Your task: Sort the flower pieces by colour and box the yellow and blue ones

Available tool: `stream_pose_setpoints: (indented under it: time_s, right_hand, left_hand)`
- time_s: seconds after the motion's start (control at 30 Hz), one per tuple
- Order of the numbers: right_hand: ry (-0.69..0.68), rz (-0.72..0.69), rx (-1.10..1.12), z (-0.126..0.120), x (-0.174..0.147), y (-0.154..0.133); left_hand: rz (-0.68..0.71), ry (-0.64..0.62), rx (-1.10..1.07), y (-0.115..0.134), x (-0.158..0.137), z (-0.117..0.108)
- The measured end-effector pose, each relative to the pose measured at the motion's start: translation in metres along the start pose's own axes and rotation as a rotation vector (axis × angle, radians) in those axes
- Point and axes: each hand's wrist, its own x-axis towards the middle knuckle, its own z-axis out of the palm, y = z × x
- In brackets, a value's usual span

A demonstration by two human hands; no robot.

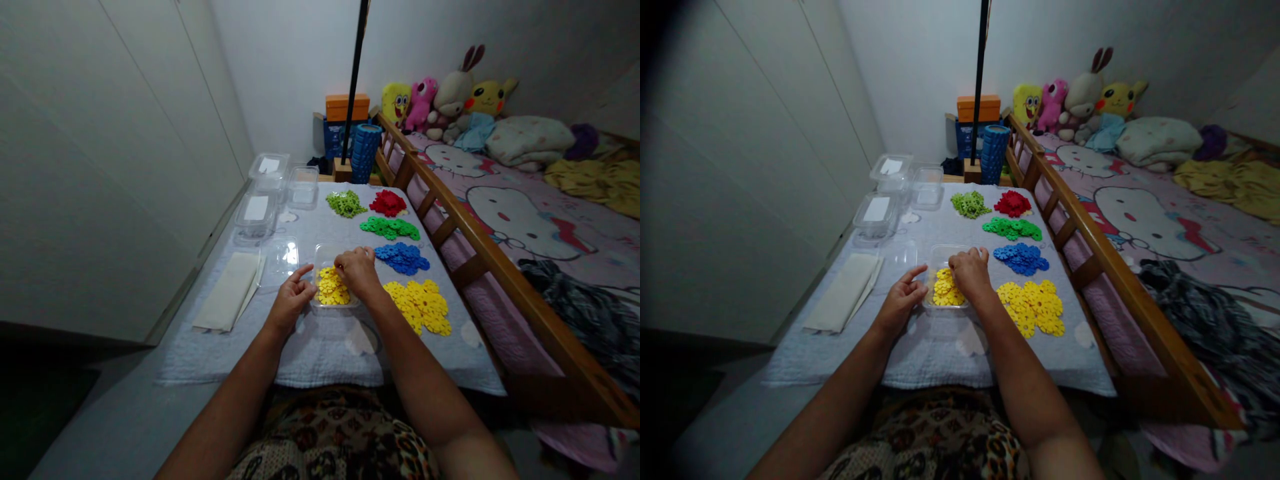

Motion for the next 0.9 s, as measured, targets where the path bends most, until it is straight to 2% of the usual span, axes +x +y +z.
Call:
stream_pose_setpoints:
  time_s: [0.13, 0.27, 0.37, 0.5, 0.63, 0.73, 0.9]
  right_hand:
    - [-0.033, -0.01, 0.041, 0.001, -0.003, -0.001]
    - [0.046, 0.032, 0.162, -0.009, -0.017, 0.01]
    - [0.12, 0.116, 0.223, -0.019, -0.035, 0.037]
    - [0.177, 0.292, 0.193, -0.026, -0.066, 0.085]
    - [0.14, 0.397, 0.057, -0.021, -0.093, 0.114]
    - [0.103, 0.373, -0.004, -0.012, -0.101, 0.116]
    - [0.037, 0.302, -0.073, -0.004, -0.098, 0.103]
  left_hand:
    - [0.005, 0.002, -0.001, 0.0, 0.0, 0.0]
    - [0.004, 0.011, 0.015, 0.0, 0.0, 0.0]
    - [0.001, 0.004, 0.021, -0.002, 0.001, -0.001]
    - [0.005, -0.009, 0.032, -0.004, 0.001, -0.002]
    - [0.023, 0.0, 0.052, -0.003, 0.0, -0.002]
    - [0.021, 0.011, 0.064, -0.001, 0.0, -0.001]
    - [0.025, 0.012, 0.058, -0.001, 0.0, -0.001]
